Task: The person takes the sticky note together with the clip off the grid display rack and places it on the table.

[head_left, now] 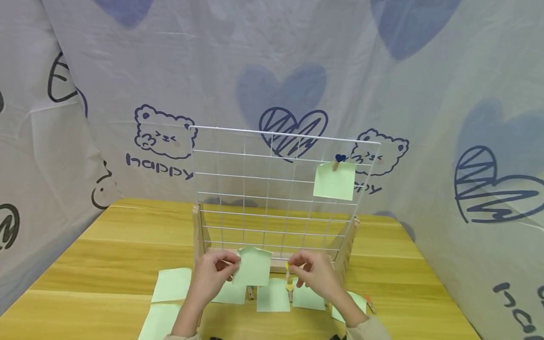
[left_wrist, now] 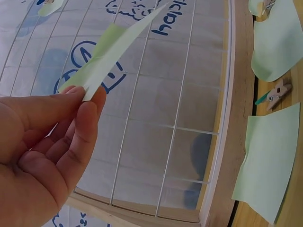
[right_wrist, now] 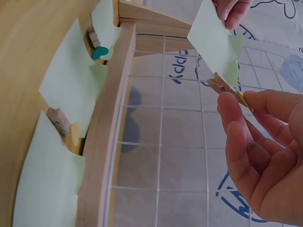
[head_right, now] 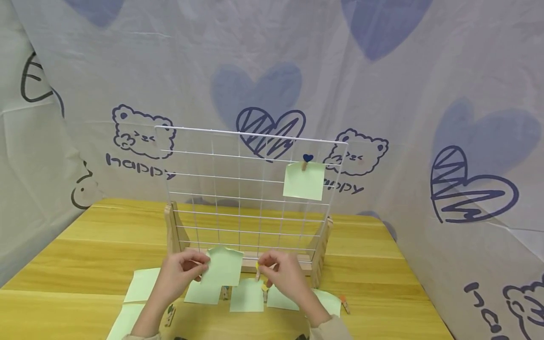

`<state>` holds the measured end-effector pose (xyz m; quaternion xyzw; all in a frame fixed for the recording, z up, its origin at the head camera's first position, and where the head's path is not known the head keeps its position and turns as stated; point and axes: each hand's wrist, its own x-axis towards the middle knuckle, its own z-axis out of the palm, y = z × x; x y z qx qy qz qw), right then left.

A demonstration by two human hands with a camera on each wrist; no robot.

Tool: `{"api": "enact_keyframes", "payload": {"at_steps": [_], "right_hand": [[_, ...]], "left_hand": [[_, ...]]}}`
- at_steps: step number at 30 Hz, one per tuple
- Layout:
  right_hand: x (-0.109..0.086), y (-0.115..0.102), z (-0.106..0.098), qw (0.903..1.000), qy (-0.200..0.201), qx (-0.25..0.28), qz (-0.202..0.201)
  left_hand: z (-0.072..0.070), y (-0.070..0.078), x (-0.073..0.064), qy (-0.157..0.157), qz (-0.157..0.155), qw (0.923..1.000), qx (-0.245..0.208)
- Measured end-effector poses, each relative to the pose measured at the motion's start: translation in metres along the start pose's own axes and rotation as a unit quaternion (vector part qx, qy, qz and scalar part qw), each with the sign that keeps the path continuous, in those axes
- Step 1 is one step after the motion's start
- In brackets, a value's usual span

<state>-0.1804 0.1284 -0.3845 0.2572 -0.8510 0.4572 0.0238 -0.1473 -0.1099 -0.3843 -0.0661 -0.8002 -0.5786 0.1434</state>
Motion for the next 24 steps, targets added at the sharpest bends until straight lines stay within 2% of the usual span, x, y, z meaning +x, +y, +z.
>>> {"api": "enact_keyframes", "payload": {"at_steps": [4, 12, 24], "right_hand": [[-0.003, 0.004, 0.005, 0.9997, -0.017, 0.015, 0.004], [-0.009, 0.012, 0.012, 0.9981, -0.049, 0.034, 0.016], [-0.013, 0.018, 0.024, 0.9935, -0.089, 0.066, 0.025]], "left_hand": [[-0.001, -0.003, 0.000, -0.012, -0.009, 0.9999, 0.006], [-0.005, -0.009, -0.002, -0.052, -0.004, 0.9983, 0.025], [-0.008, -0.016, -0.011, -0.097, -0.046, 0.9937, 0.032]]}}
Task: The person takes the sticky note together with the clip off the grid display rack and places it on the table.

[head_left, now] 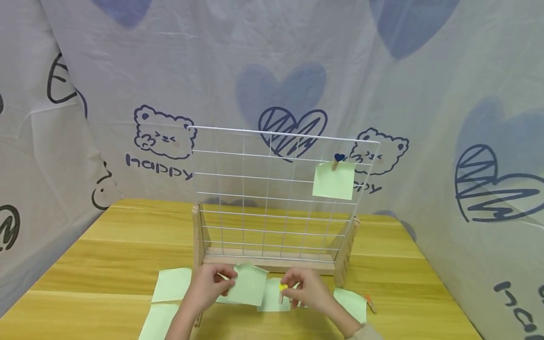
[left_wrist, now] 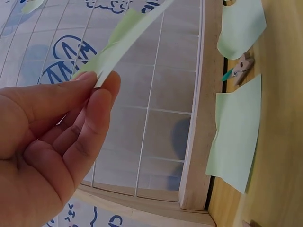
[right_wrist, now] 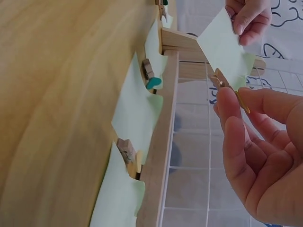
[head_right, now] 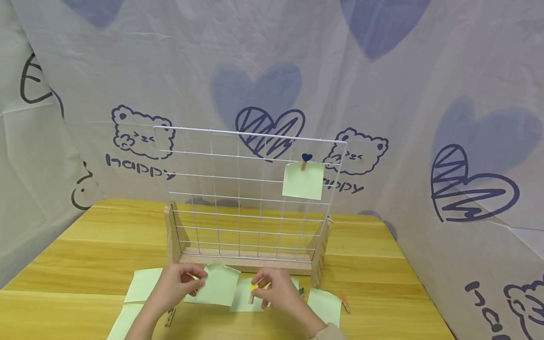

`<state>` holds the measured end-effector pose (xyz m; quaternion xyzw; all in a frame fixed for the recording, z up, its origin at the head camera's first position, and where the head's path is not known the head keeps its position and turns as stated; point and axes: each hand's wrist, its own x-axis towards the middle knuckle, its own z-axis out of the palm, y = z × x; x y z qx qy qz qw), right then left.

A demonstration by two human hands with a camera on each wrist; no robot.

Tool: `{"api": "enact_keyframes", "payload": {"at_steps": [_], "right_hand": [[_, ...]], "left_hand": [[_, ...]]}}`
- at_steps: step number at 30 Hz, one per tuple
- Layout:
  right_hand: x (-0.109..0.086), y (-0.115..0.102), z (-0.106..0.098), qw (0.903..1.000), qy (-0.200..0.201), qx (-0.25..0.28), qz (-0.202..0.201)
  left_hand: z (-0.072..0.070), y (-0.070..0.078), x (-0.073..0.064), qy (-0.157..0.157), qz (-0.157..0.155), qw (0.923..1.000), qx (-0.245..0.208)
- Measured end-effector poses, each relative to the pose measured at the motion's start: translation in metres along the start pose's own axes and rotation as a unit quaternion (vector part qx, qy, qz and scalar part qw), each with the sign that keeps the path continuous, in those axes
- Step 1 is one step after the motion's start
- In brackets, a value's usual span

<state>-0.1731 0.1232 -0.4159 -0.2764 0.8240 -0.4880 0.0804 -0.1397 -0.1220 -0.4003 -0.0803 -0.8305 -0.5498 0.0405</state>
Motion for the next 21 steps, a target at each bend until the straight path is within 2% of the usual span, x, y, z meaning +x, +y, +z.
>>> {"api": "enact_keyframes", "payload": {"at_steps": [10, 21], "right_hand": [[-0.003, 0.006, 0.008, 0.9981, -0.026, 0.037, 0.042], [-0.006, 0.011, 0.016, 0.9964, -0.049, 0.045, 0.053]], "left_hand": [[0.003, -0.009, -0.004, -0.035, -0.004, 0.9992, 0.020], [0.002, -0.021, -0.009, -0.074, -0.010, 0.9971, -0.014]]}}
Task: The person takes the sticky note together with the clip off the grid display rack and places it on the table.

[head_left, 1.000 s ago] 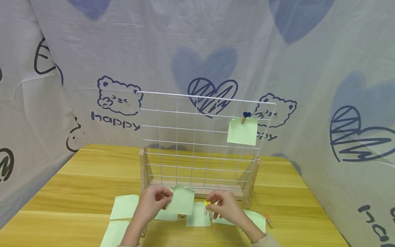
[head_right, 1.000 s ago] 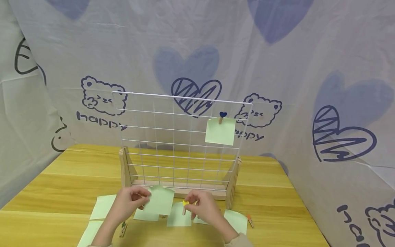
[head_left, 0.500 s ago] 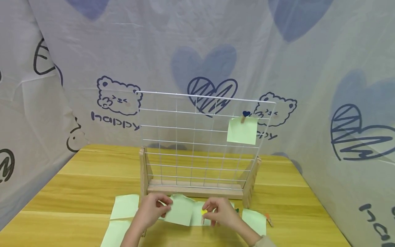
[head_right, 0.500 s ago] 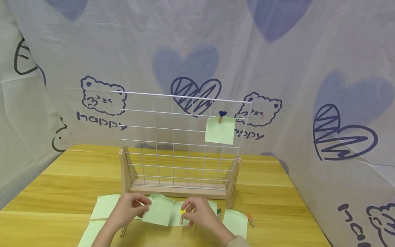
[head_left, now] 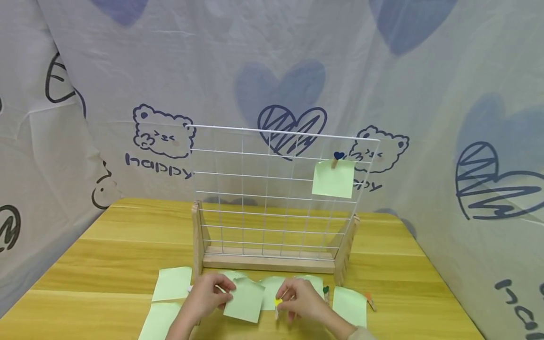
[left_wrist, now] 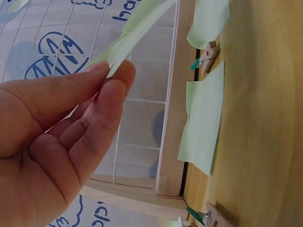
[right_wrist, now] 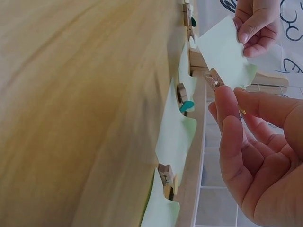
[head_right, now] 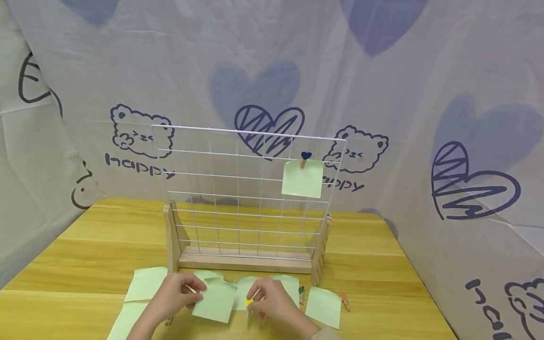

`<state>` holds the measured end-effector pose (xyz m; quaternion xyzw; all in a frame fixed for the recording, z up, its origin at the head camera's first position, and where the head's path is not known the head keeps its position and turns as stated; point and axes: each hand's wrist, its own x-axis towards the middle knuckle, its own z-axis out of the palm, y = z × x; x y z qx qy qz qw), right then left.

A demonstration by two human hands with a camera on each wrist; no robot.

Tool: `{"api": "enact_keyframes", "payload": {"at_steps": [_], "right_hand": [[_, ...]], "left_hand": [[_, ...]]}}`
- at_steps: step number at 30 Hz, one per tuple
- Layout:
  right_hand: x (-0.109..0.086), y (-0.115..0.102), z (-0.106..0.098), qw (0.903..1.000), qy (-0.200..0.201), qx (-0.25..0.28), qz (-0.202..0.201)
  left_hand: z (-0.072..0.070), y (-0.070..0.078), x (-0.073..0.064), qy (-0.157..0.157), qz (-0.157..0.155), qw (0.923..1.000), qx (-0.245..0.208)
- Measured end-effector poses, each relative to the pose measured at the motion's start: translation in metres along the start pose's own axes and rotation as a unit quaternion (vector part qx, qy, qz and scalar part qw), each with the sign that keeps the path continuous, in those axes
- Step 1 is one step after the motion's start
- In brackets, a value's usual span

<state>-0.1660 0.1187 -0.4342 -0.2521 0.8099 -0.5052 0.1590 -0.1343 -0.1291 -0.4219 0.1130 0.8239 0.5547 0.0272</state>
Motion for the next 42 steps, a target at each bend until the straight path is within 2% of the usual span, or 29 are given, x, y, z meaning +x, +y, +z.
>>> {"api": "enact_keyframes", "payload": {"at_steps": [13, 29, 42], "right_hand": [[0.002, 0.002, 0.013, 0.9993, -0.027, 0.005, 0.027], [0.008, 0.001, 0.028, 0.9969, -0.054, 0.001, 0.056], [0.013, 0.001, 0.031, 0.9949, -0.075, -0.021, 0.064]], "left_hand": [[-0.003, -0.014, -0.006, -0.065, -0.004, 0.9977, -0.016], [-0.009, -0.027, -0.013, -0.093, -0.019, 0.9954, -0.012], [-0.013, -0.029, -0.017, -0.123, -0.064, 0.9903, -0.013]]}}
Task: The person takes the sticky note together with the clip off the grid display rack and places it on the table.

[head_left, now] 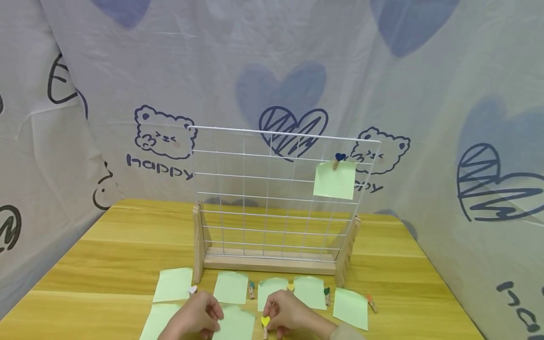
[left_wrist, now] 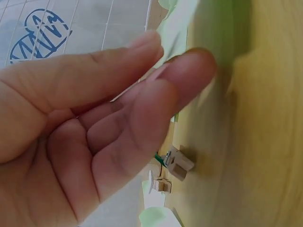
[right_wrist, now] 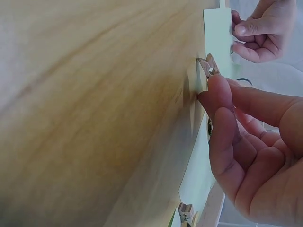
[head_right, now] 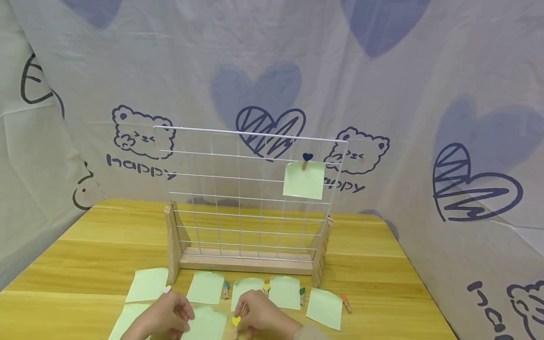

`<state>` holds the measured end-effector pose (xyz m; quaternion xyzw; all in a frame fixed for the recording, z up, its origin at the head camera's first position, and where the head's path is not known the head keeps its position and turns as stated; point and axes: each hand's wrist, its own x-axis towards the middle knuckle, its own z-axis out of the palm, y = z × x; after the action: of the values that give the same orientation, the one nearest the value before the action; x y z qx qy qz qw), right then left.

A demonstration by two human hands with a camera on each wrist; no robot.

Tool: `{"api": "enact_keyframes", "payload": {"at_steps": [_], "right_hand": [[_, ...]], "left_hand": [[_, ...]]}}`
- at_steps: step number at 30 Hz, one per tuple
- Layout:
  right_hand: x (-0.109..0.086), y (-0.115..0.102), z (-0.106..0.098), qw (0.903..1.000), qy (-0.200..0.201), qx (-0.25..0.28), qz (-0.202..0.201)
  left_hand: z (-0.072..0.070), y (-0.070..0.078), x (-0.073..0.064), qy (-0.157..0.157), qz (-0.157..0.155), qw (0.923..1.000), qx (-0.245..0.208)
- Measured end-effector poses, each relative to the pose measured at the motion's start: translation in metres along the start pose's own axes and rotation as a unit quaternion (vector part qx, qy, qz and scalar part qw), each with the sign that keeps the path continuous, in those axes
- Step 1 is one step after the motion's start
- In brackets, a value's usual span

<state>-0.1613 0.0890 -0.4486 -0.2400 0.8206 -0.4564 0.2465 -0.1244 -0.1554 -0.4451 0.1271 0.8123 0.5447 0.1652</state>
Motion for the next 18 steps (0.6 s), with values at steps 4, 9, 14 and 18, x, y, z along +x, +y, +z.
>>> {"api": "enact_keyframes", "payload": {"at_steps": [4, 9, 14, 18], "right_hand": [[0.0005, 0.0000, -0.0001, 1.0000, -0.001, -0.001, 0.003], [0.0009, 0.0004, 0.0013, 0.9999, 0.001, -0.007, 0.010], [0.0012, -0.0009, 0.0039, 0.9995, 0.006, -0.028, 0.014], [0.0011, -0.0010, 0.0048, 0.9991, 0.003, -0.040, 0.016]], "left_hand": [[-0.0005, 0.0001, -0.0003, -0.011, -0.006, 0.9999, -0.009], [-0.0008, -0.0006, -0.0019, -0.012, -0.005, 0.9999, -0.011], [-0.0015, -0.0018, -0.0035, -0.011, -0.004, 0.9998, -0.013], [-0.0025, -0.0043, -0.0037, -0.009, -0.003, 0.9999, -0.013]]}}
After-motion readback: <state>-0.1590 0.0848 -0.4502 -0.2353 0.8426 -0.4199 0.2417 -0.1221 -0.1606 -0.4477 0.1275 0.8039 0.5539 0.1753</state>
